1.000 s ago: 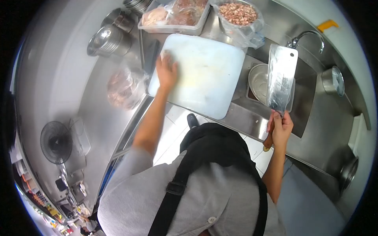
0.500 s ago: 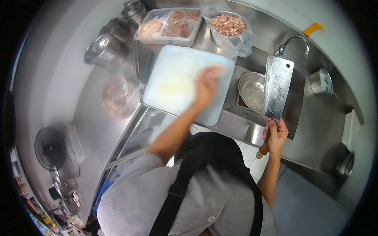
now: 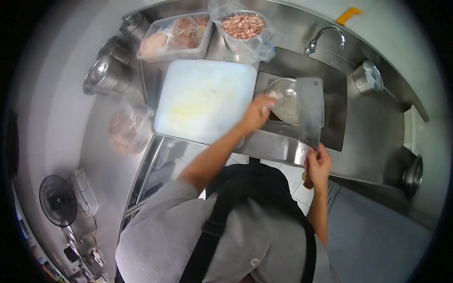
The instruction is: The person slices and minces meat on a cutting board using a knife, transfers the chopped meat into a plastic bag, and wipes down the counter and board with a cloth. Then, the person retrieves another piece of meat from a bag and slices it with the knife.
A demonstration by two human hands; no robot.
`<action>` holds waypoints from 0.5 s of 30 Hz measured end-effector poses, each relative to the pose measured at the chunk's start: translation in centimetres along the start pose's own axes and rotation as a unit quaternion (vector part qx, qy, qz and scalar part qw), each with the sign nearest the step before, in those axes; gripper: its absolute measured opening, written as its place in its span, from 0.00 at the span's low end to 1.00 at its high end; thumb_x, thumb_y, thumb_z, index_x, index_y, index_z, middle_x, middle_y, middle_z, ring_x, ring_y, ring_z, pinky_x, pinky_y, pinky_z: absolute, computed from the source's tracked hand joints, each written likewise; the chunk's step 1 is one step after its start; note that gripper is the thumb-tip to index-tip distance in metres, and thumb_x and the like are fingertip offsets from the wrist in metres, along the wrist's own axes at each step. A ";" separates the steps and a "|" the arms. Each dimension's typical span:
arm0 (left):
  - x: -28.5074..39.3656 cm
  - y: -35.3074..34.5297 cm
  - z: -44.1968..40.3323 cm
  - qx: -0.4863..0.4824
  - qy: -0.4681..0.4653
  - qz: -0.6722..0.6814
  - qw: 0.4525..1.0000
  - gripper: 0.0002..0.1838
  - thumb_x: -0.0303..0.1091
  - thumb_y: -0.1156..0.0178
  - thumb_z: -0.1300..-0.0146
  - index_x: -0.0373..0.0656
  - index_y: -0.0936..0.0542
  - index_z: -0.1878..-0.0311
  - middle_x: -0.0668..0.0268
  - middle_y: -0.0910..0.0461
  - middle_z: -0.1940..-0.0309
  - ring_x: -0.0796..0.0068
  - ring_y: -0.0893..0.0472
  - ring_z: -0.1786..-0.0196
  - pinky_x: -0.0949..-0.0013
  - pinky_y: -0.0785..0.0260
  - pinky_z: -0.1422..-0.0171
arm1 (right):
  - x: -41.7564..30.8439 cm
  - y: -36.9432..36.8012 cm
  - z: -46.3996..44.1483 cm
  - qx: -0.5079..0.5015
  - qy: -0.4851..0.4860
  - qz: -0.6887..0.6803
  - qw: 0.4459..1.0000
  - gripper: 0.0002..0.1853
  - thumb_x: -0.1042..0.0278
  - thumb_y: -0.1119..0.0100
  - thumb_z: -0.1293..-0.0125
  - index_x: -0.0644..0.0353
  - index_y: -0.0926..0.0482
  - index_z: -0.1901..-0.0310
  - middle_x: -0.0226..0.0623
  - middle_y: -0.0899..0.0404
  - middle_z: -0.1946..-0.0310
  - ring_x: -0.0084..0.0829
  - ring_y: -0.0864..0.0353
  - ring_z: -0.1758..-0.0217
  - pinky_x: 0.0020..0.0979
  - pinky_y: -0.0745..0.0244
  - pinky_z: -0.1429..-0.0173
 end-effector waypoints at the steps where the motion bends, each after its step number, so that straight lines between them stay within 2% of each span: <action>1: 2.0 -1.5 1.4 -0.018 0.051 0.058 0.997 0.17 0.21 0.47 0.23 0.42 0.16 0.38 0.49 0.16 0.38 0.45 0.18 0.35 0.54 0.28 0.25 | -0.7 -0.6 -0.8 0.009 0.021 0.053 0.998 0.07 0.74 0.41 0.20 0.64 0.18 0.47 0.23 0.28 0.75 0.15 0.31 0.80 0.23 0.37 0.77; 2: 1.5 -1.8 2.3 0.044 0.145 0.177 0.972 0.16 0.23 0.47 0.22 0.41 0.17 0.36 0.50 0.16 0.38 0.47 0.17 0.35 0.54 0.27 0.25 | -2.8 -2.6 -1.2 0.004 0.046 0.033 0.998 0.17 0.77 0.40 0.23 0.63 0.19 0.35 0.19 0.30 0.75 0.13 0.33 0.75 0.22 0.36 0.71; 3: 0.5 -2.3 3.6 0.101 0.240 0.288 0.922 0.16 0.25 0.46 0.21 0.40 0.18 0.34 0.52 0.16 0.37 0.49 0.17 0.35 0.54 0.27 0.25 | -4.3 -3.7 -2.2 -0.006 0.150 0.193 0.970 0.32 0.81 0.39 0.30 0.59 0.25 0.23 0.32 0.26 0.70 0.22 0.26 0.70 0.31 0.26 0.64; 4: -0.5 -3.0 5.4 0.156 0.336 0.386 0.845 0.17 0.27 0.46 0.19 0.39 0.20 0.33 0.54 0.16 0.37 0.52 0.16 0.35 0.53 0.27 0.25 | -7.3 -5.9 -2.6 -0.020 0.190 0.212 0.958 0.35 0.82 0.40 0.32 0.55 0.27 0.22 0.36 0.26 0.67 0.28 0.23 0.68 0.34 0.24 0.60; 5: -0.5 -3.1 5.5 0.153 0.351 0.487 0.785 0.18 0.31 0.48 0.18 0.38 0.21 0.31 0.55 0.16 0.36 0.53 0.17 0.35 0.53 0.27 0.24 | -10.5 -8.7 -2.7 -0.037 0.234 0.229 0.944 0.38 0.82 0.41 0.33 0.52 0.29 0.20 0.40 0.25 0.64 0.34 0.21 0.65 0.37 0.22 0.57; 6: -0.7 -2.0 4.5 0.151 0.355 0.579 0.718 0.19 0.34 0.49 0.16 0.37 0.23 0.30 0.56 0.17 0.35 0.54 0.17 0.34 0.53 0.27 0.24 | -10.9 -10.8 -3.3 -0.063 0.242 0.230 0.941 0.40 0.83 0.42 0.33 0.46 0.30 0.18 0.44 0.24 0.57 0.45 0.19 0.59 0.40 0.21 0.50; 7: -0.6 -0.9 3.3 0.149 0.354 0.663 0.643 0.21 0.38 0.51 0.15 0.36 0.24 0.29 0.57 0.17 0.34 0.56 0.17 0.33 0.53 0.27 0.23 | -10.6 -12.6 -3.7 -0.080 0.267 0.231 0.932 0.41 0.82 0.41 0.33 0.41 0.30 0.18 0.45 0.26 0.54 0.49 0.19 0.55 0.44 0.21 0.46; 10: 1.9 3.9 -0.1 0.188 0.326 0.661 0.649 0.26 0.44 0.61 0.13 0.35 0.24 0.29 0.53 0.18 0.32 0.53 0.19 0.30 0.52 0.28 0.21 | -10.0 -15.7 -3.2 -0.166 0.271 0.243 0.916 0.41 0.82 0.41 0.33 0.40 0.30 0.18 0.44 0.26 0.53 0.50 0.19 0.53 0.45 0.22 0.45; 11: 1.5 6.6 -0.6 0.210 0.296 0.660 0.658 0.27 0.44 0.62 0.13 0.35 0.24 0.28 0.53 0.19 0.30 0.53 0.20 0.28 0.51 0.29 0.20 | -10.7 -15.3 -2.3 -0.196 0.260 0.246 0.913 0.43 0.82 0.40 0.35 0.38 0.30 0.18 0.44 0.27 0.56 0.47 0.19 0.53 0.44 0.22 0.46; 14: 2.6 14.3 -1.1 0.253 0.251 0.626 0.693 0.29 0.43 0.64 0.14 0.36 0.27 0.24 0.52 0.21 0.28 0.52 0.22 0.25 0.48 0.32 0.18 | -11.6 -12.0 -0.4 -0.293 0.221 0.187 0.911 0.37 0.82 0.40 0.31 0.47 0.27 0.21 0.41 0.25 0.60 0.37 0.18 0.62 0.38 0.22 0.56; 15: 3.3 15.8 -0.7 0.257 0.242 0.605 0.714 0.29 0.43 0.65 0.15 0.36 0.27 0.23 0.52 0.21 0.27 0.51 0.23 0.24 0.48 0.33 0.18 | -10.8 -11.4 -0.9 -0.312 0.152 0.099 0.932 0.33 0.80 0.41 0.28 0.50 0.26 0.22 0.39 0.24 0.62 0.33 0.19 0.65 0.35 0.24 0.60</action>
Point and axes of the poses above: each hand's wrist, its own z-axis away from the middle knuckle, its own y-axis out of the back of the hand, x = y × z, the point moved 9 cm from there along -z, towards the middle knuckle
